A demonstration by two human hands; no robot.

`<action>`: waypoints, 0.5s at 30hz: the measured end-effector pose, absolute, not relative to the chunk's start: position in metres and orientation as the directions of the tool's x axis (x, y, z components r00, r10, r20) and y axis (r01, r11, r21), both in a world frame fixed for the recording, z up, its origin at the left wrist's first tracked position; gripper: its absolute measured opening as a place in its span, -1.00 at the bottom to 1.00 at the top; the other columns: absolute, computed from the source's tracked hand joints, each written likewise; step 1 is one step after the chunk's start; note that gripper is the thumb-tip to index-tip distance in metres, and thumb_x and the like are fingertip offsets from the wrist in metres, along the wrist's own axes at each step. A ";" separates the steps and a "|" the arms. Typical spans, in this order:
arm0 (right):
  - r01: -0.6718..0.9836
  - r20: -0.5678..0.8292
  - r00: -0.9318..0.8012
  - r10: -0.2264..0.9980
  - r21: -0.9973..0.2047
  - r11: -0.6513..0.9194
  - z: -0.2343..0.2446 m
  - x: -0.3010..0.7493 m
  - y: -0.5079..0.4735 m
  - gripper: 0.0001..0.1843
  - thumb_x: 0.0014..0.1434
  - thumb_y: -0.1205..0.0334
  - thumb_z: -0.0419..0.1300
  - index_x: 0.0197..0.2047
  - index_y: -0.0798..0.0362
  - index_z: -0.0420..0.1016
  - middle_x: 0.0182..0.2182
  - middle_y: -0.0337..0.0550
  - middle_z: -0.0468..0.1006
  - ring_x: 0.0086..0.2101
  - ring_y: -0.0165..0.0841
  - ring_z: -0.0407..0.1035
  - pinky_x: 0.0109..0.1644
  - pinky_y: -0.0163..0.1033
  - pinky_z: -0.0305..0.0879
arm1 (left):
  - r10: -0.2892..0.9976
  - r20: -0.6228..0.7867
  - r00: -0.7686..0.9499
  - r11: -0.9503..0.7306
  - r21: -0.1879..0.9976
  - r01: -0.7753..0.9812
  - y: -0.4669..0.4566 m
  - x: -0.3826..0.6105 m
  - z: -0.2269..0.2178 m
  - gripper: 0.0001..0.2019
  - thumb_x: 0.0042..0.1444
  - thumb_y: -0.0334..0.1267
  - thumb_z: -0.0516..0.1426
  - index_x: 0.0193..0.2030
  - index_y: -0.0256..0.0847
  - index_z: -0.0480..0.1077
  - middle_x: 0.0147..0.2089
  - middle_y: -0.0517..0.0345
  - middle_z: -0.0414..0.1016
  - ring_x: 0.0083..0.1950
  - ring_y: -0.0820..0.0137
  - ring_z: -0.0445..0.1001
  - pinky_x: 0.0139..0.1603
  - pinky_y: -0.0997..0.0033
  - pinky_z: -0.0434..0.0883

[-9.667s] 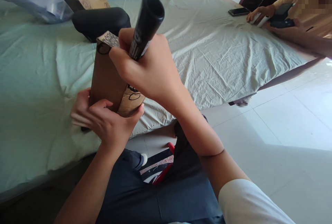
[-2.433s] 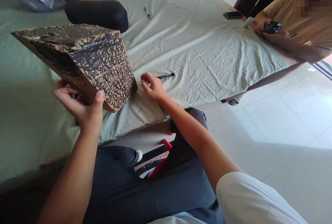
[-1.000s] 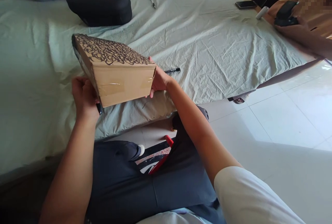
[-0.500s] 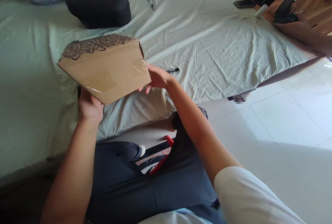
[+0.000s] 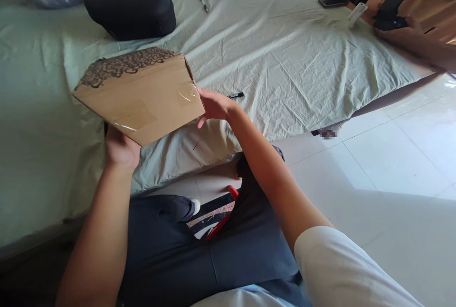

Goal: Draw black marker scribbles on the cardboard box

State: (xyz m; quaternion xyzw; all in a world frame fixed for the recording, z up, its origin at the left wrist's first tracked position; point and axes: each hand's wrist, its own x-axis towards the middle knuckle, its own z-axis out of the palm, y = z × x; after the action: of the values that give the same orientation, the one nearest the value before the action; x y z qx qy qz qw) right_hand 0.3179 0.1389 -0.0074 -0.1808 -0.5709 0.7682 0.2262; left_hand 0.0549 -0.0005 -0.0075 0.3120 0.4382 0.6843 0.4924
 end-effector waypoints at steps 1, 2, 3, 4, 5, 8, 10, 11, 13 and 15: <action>-0.141 -0.022 -0.832 0.555 -0.958 -0.250 -0.007 0.318 0.139 -0.19 0.22 -0.39 0.28 0.31 0.00 0.41 0.17 0.13 0.66 0.21 0.10 0.60 -0.28 -0.11 0.74 | 0.942 0.010 -0.337 -0.149 0.909 -0.389 -0.001 0.056 -0.007 -0.57 0.22 0.18 0.41 -0.10 -0.07 0.42 -0.33 0.26 0.53 -0.46 0.51 0.34 -0.48 0.49 0.19; -0.140 -0.026 -0.832 0.555 -0.957 -0.255 -0.007 0.319 0.139 -0.18 0.21 -0.40 0.30 0.32 0.00 0.41 0.17 0.13 0.66 0.22 0.10 0.59 -0.27 -0.11 0.74 | 0.936 0.024 -0.352 -0.165 0.912 -0.376 -0.002 0.056 -0.007 -0.57 0.22 0.19 0.40 -0.12 -0.08 0.44 -0.32 0.23 0.55 -0.46 0.50 0.35 -0.48 0.48 0.22; -0.139 -0.030 -0.831 0.555 -0.956 -0.260 -0.006 0.319 0.138 -0.15 0.19 -0.41 0.32 0.32 0.00 0.40 0.17 0.12 0.66 0.22 0.11 0.59 -0.26 -0.11 0.74 | 0.931 0.036 -0.364 -0.178 0.914 -0.365 -0.003 0.057 -0.006 -0.58 0.22 0.20 0.40 -0.13 -0.07 0.46 -0.31 0.21 0.57 -0.44 0.48 0.37 -0.48 0.48 0.25; -0.135 -0.036 -0.832 0.553 -0.955 -0.265 -0.006 0.319 0.138 -0.13 0.18 -0.42 0.33 0.33 0.00 0.40 0.17 0.12 0.66 0.21 0.11 0.59 -0.25 -0.10 0.74 | 0.928 0.043 -0.371 -0.185 0.916 -0.356 -0.003 0.058 -0.006 -0.58 0.22 0.22 0.40 -0.13 -0.07 0.48 -0.29 0.19 0.59 -0.42 0.45 0.41 -0.46 0.47 0.28; -0.131 -0.042 -0.834 0.551 -0.954 -0.271 -0.005 0.319 0.138 -0.10 0.16 -0.44 0.34 0.35 0.00 0.40 0.17 0.12 0.66 0.21 0.11 0.59 -0.24 -0.09 0.74 | 0.925 0.049 -0.377 -0.191 0.918 -0.349 -0.004 0.058 -0.005 -0.58 0.22 0.23 0.40 -0.13 -0.06 0.50 -0.27 0.17 0.61 -0.37 0.42 0.46 -0.44 0.46 0.33; -0.121 -0.059 -0.841 0.538 -0.949 -0.292 -0.005 0.319 0.139 -0.05 0.13 -0.49 0.36 0.37 -0.03 0.40 0.18 0.08 0.66 0.19 0.08 0.60 -0.19 -0.11 0.72 | 0.919 0.057 -0.390 -0.199 0.922 -0.332 -0.004 0.059 -0.006 -0.58 0.20 0.25 0.42 -0.11 -0.02 0.55 -0.20 0.12 0.66 -0.19 0.31 0.61 -0.32 0.43 0.48; -0.123 -0.058 -0.846 0.531 -0.946 -0.299 -0.005 0.319 0.139 -0.04 0.12 -0.50 0.37 0.37 -0.05 0.41 0.20 0.06 0.65 0.18 0.05 0.60 -0.15 -0.12 0.70 | 0.915 0.060 -0.399 -0.201 0.925 -0.323 -0.003 0.058 -0.006 -0.58 0.17 0.25 0.43 -0.11 -0.01 0.56 -0.14 0.10 0.69 -0.06 0.26 0.66 -0.20 0.40 0.57; -0.127 -0.052 -0.848 0.528 -0.946 -0.299 -0.005 0.319 0.139 -0.04 0.11 -0.50 0.39 0.37 -0.05 0.42 0.20 0.06 0.65 0.17 0.04 0.60 -0.14 -0.12 0.70 | 0.912 0.061 -0.406 -0.204 0.925 -0.319 -0.003 0.058 -0.007 -0.58 0.17 0.26 0.42 -0.13 0.00 0.57 -0.13 0.09 0.70 -0.01 0.23 0.66 -0.15 0.37 0.60; -0.138 -0.037 -0.851 0.524 -0.947 -0.291 -0.004 0.319 0.139 -0.04 0.11 -0.49 0.40 0.36 -0.05 0.44 0.19 0.05 0.65 0.16 0.02 0.61 -0.12 -0.12 0.70 | 0.905 0.064 -0.420 -0.212 0.926 -0.314 -0.002 0.058 -0.009 -0.59 0.18 0.28 0.39 -0.16 0.00 0.56 -0.13 0.08 0.70 0.08 0.19 0.67 -0.06 0.32 0.65; -0.146 -0.022 -0.853 0.522 -0.949 -0.278 -0.004 0.320 0.139 -0.08 0.14 -0.48 0.39 0.35 -0.06 0.46 0.16 0.03 0.66 0.13 0.00 0.63 -0.12 -0.10 0.71 | 0.902 0.067 -0.427 -0.216 0.925 -0.312 -0.001 0.058 -0.011 -0.60 0.20 0.27 0.37 -0.19 -0.01 0.54 -0.12 0.03 0.70 0.20 0.13 0.65 0.01 0.27 0.67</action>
State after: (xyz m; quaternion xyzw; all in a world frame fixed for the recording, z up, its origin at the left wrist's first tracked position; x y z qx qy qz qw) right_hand 0.3197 0.1386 -0.0035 -0.1673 -0.5616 0.7817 0.2135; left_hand 0.0577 -0.0010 -0.0111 0.3223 0.4575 0.7101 0.4273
